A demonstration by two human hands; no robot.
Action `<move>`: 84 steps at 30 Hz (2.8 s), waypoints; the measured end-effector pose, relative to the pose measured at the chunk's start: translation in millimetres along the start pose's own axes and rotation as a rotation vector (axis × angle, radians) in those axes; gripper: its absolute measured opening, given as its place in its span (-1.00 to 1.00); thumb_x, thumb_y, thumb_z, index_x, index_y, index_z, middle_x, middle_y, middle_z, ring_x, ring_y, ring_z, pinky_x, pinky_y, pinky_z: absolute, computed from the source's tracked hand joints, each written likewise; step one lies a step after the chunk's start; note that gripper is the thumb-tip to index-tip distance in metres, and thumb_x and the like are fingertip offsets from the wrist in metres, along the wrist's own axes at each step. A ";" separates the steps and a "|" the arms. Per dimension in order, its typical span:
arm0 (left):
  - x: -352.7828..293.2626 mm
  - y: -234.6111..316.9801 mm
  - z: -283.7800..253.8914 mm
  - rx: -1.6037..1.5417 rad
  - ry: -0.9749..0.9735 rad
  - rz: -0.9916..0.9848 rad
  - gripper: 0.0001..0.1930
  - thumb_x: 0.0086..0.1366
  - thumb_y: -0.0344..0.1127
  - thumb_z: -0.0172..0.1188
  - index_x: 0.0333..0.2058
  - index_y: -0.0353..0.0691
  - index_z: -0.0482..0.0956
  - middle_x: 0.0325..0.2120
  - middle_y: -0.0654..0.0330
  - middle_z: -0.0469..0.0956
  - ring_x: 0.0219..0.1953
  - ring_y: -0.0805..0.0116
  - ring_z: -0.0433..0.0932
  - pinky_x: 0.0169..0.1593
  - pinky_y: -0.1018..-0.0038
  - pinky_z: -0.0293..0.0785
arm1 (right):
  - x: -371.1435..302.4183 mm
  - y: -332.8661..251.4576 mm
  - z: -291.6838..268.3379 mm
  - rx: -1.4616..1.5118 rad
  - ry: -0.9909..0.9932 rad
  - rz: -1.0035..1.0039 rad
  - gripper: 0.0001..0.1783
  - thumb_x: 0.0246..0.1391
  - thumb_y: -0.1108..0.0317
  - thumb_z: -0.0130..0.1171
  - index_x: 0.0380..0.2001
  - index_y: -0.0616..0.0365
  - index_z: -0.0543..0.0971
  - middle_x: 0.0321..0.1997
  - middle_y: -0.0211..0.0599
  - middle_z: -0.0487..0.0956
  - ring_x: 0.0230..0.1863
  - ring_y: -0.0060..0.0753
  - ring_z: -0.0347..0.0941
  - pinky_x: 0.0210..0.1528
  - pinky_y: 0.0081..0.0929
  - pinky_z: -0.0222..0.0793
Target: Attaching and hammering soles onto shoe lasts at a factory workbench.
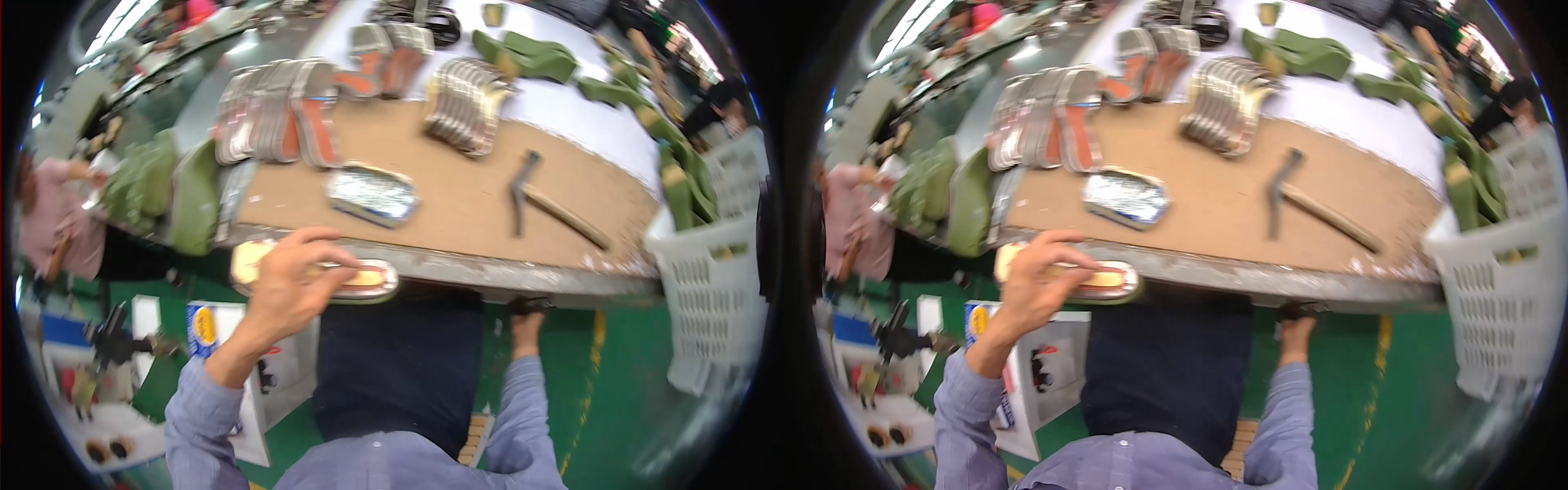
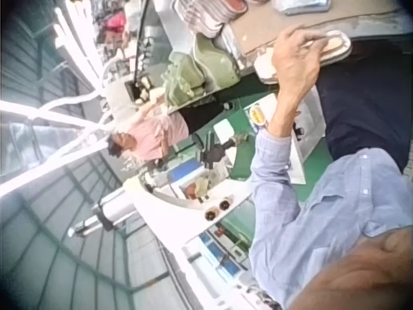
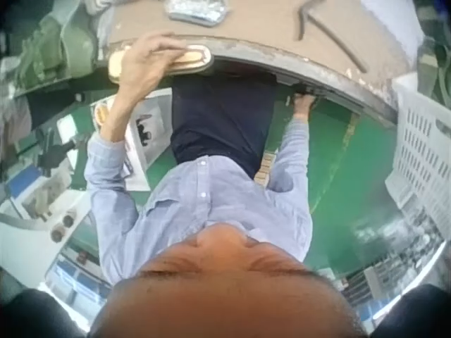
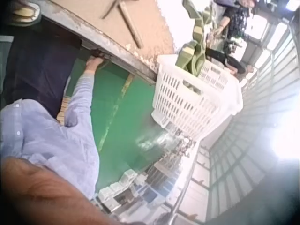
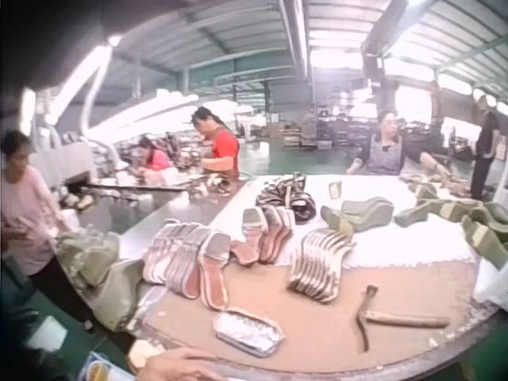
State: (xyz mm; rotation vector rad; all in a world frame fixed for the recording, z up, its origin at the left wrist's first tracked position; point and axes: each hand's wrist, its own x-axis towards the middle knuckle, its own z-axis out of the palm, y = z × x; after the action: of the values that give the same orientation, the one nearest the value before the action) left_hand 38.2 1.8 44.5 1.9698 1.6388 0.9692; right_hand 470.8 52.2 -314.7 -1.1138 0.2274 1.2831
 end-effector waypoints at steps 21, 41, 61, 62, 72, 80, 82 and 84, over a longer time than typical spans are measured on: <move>9.7 12.6 12.9 0.240 -0.064 -0.270 -0.89 0.08 -0.21 0.29 -0.42 -0.02 0.71 -0.36 0.29 0.62 -0.16 0.29 0.54 -0.09 0.38 0.41 | -165.1 -126.7 209.6 -1.969 -0.361 -1.791 -0.54 0.13 0.36 0.07 0.14 -0.12 0.42 0.05 -0.20 0.43 0.09 -0.11 0.31 0.14 -0.18 0.19; 18.3 12.1 4.5 0.228 -0.251 -0.172 -0.83 0.03 -0.11 0.33 -0.46 -0.03 0.71 -0.35 0.35 0.63 -0.19 0.29 0.53 -0.15 0.34 0.41 | -345.2 -91.9 213.1 -1.297 -1.224 -1.041 -0.51 0.13 0.61 0.01 0.17 0.26 0.34 -0.34 -0.15 0.55 -0.41 -0.40 0.47 -0.30 -0.46 0.41; 3.9 -8.2 -31.8 0.515 -0.345 0.291 -0.47 0.01 0.00 0.32 -0.06 -0.10 0.50 -0.21 0.18 0.52 -0.04 0.18 0.43 0.09 0.16 0.18 | -333.6 -77.0 154.6 -0.748 -0.512 -0.402 -0.38 0.30 0.38 -0.18 0.36 0.02 -0.07 -0.58 -0.42 0.30 -0.76 -0.75 0.12 -0.80 -0.75 0.09; 4.0 -7.5 -30.9 0.518 -0.358 0.286 -0.48 0.01 -0.01 0.32 -0.07 -0.11 0.50 -0.21 0.18 0.52 -0.06 0.20 0.44 0.08 0.18 0.19 | -326.4 -80.1 147.3 -0.919 -0.629 -0.448 -0.40 0.30 0.39 -0.17 0.35 0.06 -0.04 -0.60 -0.44 0.31 -0.74 -0.76 0.13 -0.76 -0.75 0.12; 3.9 -8.3 -29.2 0.576 -0.369 0.287 -0.51 0.00 0.01 0.31 -0.13 -0.12 0.51 -0.27 0.17 0.49 -0.16 0.21 0.45 0.00 0.26 0.22 | -344.7 -86.5 198.1 -1.304 -1.121 -1.277 -0.49 0.11 0.56 0.12 0.16 0.20 0.36 -0.29 -0.09 0.59 -0.50 -0.44 0.45 -0.39 -0.54 0.44; -0.1 -14.9 -26.1 0.554 -0.309 0.357 -0.53 0.04 0.03 0.27 -0.13 -0.11 0.51 -0.32 0.19 0.49 -0.22 0.24 0.46 -0.03 0.27 0.22 | -363.8 -96.2 196.0 -0.901 -1.093 -1.242 -0.55 0.08 0.59 0.12 0.08 0.33 0.39 -0.18 0.00 0.59 -0.25 -0.22 0.57 -0.22 -0.39 0.50; -0.2 -15.3 -24.3 0.562 -0.304 0.361 -0.52 0.05 0.04 0.27 -0.13 -0.11 0.51 -0.32 0.19 0.50 -0.22 0.25 0.46 -0.04 0.28 0.23 | -364.9 -93.0 205.7 -1.014 -1.181 -1.250 -0.48 0.06 0.58 0.15 0.13 0.23 0.37 -0.38 -0.11 0.54 -0.48 -0.30 0.48 -0.42 -0.36 0.46; 0.5 -17.7 -25.0 0.561 -0.317 0.382 -0.52 0.05 0.06 0.26 -0.14 -0.11 0.51 -0.33 0.20 0.50 -0.22 0.25 0.47 -0.07 0.30 0.23 | -366.9 -82.1 213.4 -1.640 -1.263 -1.260 -0.42 0.01 0.57 0.19 0.16 0.10 0.37 -0.48 -0.10 0.49 -0.59 -0.19 0.43 -0.52 -0.30 0.43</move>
State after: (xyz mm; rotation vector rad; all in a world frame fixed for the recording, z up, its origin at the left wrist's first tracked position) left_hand 8.0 3.3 49.4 2.7108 1.4842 0.2799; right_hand 324.5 -11.9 87.0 -0.9842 -2.4090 0.5011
